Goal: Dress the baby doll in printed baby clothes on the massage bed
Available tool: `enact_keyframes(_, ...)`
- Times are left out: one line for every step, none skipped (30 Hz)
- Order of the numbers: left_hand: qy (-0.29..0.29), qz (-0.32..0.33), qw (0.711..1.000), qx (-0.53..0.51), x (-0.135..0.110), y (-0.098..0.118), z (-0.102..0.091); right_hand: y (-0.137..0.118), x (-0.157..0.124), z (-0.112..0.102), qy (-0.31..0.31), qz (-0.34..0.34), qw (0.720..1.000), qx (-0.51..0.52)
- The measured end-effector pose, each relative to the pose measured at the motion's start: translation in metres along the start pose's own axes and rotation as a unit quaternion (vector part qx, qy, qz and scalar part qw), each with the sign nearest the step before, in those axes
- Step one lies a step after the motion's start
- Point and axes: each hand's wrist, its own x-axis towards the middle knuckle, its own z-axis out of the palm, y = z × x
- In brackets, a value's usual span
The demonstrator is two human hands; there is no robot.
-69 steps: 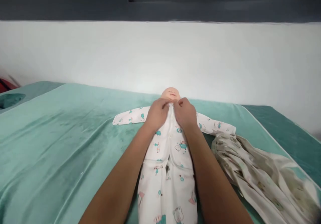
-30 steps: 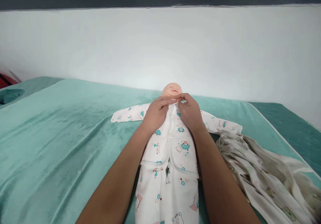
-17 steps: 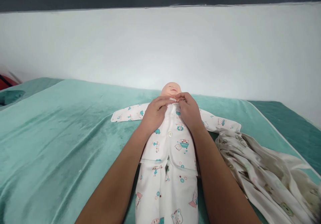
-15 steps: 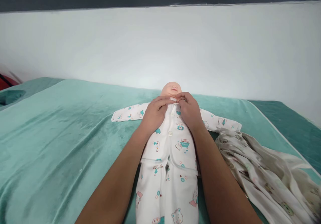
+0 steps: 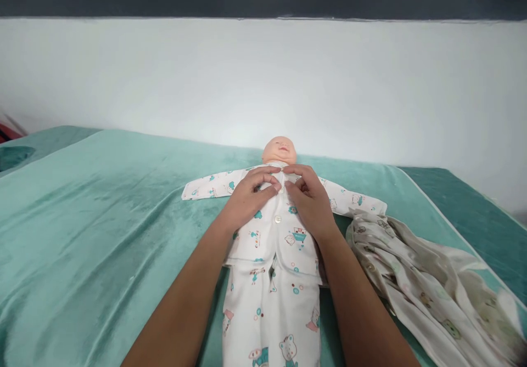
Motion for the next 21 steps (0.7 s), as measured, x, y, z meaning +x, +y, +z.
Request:
enact_keyframes(-0.007,0.002,1.0,-0.003,0.0,0.0,-0.001,0.0,-0.006,-0.001,0.007,-0.006,1.0,0.011)
enact_keyframes(-0.012,0.001,1.0,-0.005,0.0,0.0,-0.002,0.0,-0.012,-0.002,0.014,-0.007,1.0,0.021)
enact_keyframes(-0.016,-0.002,1.0,-0.009,0.0,-0.001,-0.003,0.0,-0.017,-0.002,0.018,-0.004,0.999,0.029)
enact_keyframes(-0.018,-0.006,1.0,-0.011,-0.001,-0.001,-0.004,0.0,-0.023,-0.003,0.016,-0.002,0.999,0.033)
enact_keyframes(-0.021,-0.009,1.0,-0.015,-0.001,-0.001,-0.004,0.0,-0.027,-0.003,0.012,-0.003,0.999,0.033)
enact_keyframes(-0.022,-0.011,1.0,-0.017,-0.001,-0.001,-0.004,0.0,-0.03,-0.004,0.008,-0.007,0.999,0.031)
enact_keyframes(-0.022,-0.013,0.999,-0.019,-0.001,-0.001,-0.005,0.0,-0.032,-0.004,0.005,-0.012,1.0,0.027)
enact_keyframes(-0.022,-0.016,0.999,-0.019,-0.001,-0.001,-0.005,0.0,-0.033,-0.004,0.004,-0.017,1.0,0.022)
enact_keyframes(-0.022,-0.02,0.999,-0.018,-0.001,0.0,-0.004,0.0,-0.033,-0.004,0.005,-0.019,1.0,0.017)
enact_keyframes(-0.021,-0.022,0.999,-0.016,-0.001,0.0,-0.004,0.0,-0.033,-0.004,0.007,-0.02,1.0,0.014)
enact_keyframes(-0.021,-0.024,0.999,-0.015,-0.001,0.001,-0.004,0.001,-0.032,-0.003,0.007,-0.021,1.0,0.011)
enact_keyframes(-0.022,-0.025,0.999,-0.015,0.0,0.001,-0.004,0.001,-0.031,-0.003,0.007,-0.023,1.0,0.008)
enact_keyframes(-0.023,-0.024,0.999,-0.016,0.0,0.002,-0.004,0.001,-0.031,-0.003,0.007,-0.027,1.0,0.004)
enact_keyframes(-0.026,-0.024,0.999,-0.019,0.0,0.002,-0.005,0.001,-0.03,-0.003,0.007,-0.029,1.0,0.001)
enact_keyframes(-0.029,-0.024,0.999,-0.023,0.0,0.002,-0.005,0.001,-0.03,-0.003,0.007,-0.03,1.0,-0.002)
enact_keyframes(-0.033,-0.023,0.999,-0.026,0.0,0.002,-0.005,0.002,-0.03,-0.003,0.007,-0.03,1.0,-0.003)
enact_keyframes(-0.037,-0.021,0.999,-0.029,0.0,0.002,-0.005,0.002,-0.03,-0.003,0.008,-0.029,1.0,-0.005)
enact_keyframes(-0.041,-0.018,0.999,-0.031,0.0,0.001,-0.006,0.002,-0.03,-0.003,0.009,-0.027,1.0,-0.006)
enact_keyframes(-0.041,-0.017,0.999,-0.031,0.0,0.001,-0.005,0.002,-0.03,-0.003,0.009,-0.024,1.0,-0.007)
enact_keyframes(-0.04,-0.016,0.999,-0.028,0.0,0.001,-0.005,0.002,-0.03,-0.003,0.009,-0.021,1.0,-0.007)
enact_keyframes(-0.036,-0.016,0.999,-0.023,0.0,0.0,-0.005,0.002,-0.03,-0.003,0.008,-0.017,1.0,-0.007)
